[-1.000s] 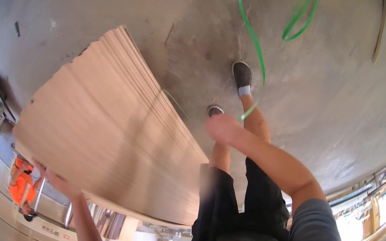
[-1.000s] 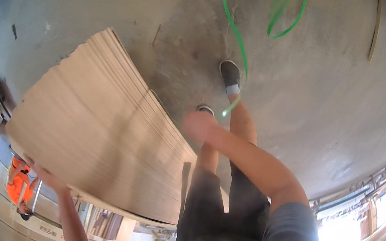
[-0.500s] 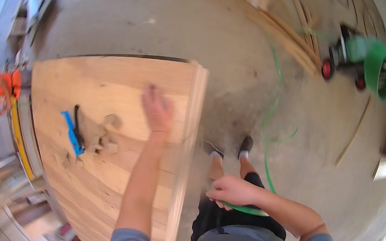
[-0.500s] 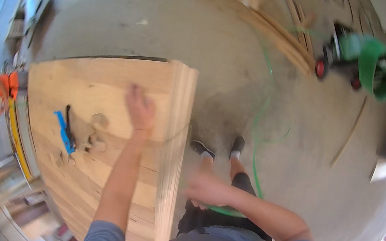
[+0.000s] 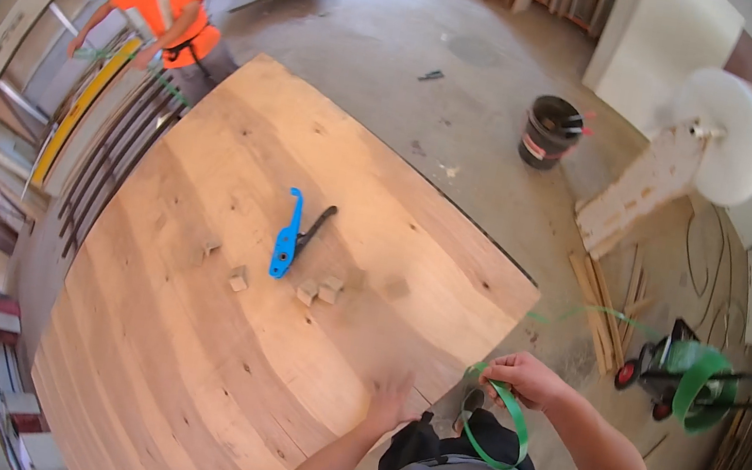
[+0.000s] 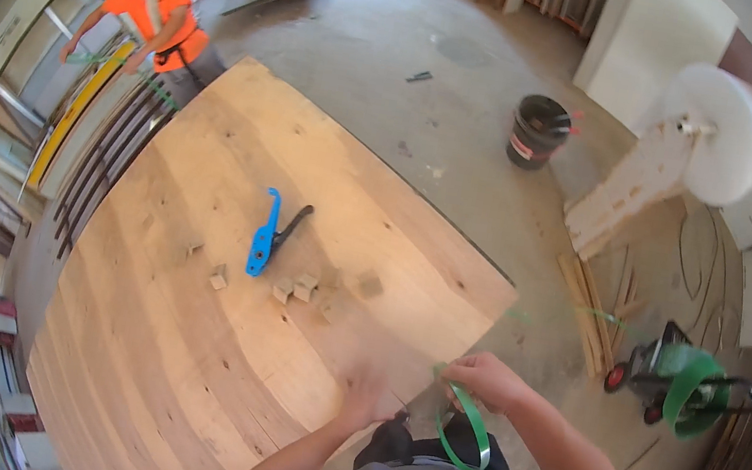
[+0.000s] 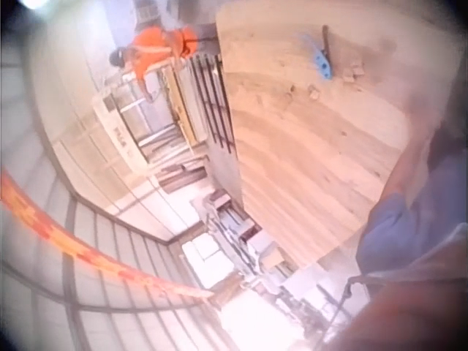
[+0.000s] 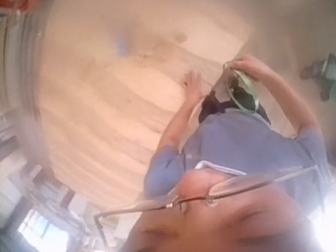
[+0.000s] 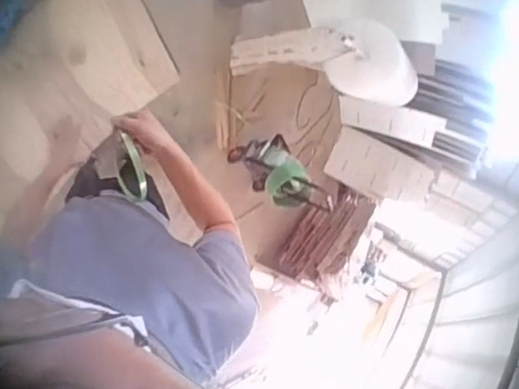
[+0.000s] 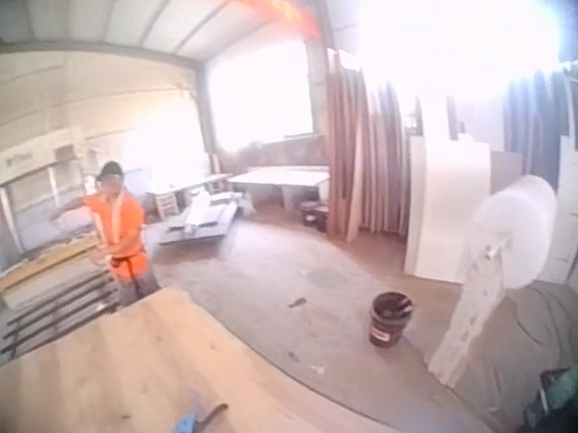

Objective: The person secures a stack of wood panels by pulling green plastic strapping from a dispenser, wrapping it around the stack, and using a tensioning tool and large shears to tighten and cut the strap.

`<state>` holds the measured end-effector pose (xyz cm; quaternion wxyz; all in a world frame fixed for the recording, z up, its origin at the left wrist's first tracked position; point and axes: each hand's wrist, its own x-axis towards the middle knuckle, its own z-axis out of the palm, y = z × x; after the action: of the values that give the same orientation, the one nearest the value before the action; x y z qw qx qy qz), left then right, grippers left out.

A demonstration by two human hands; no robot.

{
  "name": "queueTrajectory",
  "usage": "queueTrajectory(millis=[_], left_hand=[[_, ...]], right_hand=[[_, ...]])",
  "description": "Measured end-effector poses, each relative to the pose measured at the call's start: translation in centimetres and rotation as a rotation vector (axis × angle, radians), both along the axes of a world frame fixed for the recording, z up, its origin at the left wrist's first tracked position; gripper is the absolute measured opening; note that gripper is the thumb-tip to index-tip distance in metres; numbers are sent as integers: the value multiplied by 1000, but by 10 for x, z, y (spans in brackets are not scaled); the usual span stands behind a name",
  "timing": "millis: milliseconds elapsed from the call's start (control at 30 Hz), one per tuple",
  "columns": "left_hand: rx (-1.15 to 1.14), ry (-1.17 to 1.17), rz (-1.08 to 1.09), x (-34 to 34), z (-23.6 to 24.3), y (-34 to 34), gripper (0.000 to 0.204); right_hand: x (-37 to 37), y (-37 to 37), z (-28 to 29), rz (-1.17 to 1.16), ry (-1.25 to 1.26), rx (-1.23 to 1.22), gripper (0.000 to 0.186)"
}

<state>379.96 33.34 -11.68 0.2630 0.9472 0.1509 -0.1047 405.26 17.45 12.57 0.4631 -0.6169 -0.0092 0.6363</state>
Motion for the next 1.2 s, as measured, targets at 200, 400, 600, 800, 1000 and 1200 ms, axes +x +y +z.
queueTrajectory(millis=[200, 400, 600, 800, 1000, 1200], left_hand=[[120, 154, 1, 7, 3, 0, 117], [220, 179, 12, 26, 20, -15, 121], [163, 231, 99, 34, 12, -6, 99], [-307, -455, 676, 106, 91, 45, 62], [-820, -437, 538, 120, 146, 93, 47], [-1018, -646, 718, 78, 161, 137, 41]], right_hand=[[38, 37, -13, 135, -2, -10, 23], [88, 81, 10, 351, 236, 109, 28], [106, 143, 78, 413, 144, 225, 27], [95, 204, 109, 422, 158, 384, 29], [50, 254, 96, 319, 207, 379, 28], [1, 275, 91, 166, 333, 324, 27]])
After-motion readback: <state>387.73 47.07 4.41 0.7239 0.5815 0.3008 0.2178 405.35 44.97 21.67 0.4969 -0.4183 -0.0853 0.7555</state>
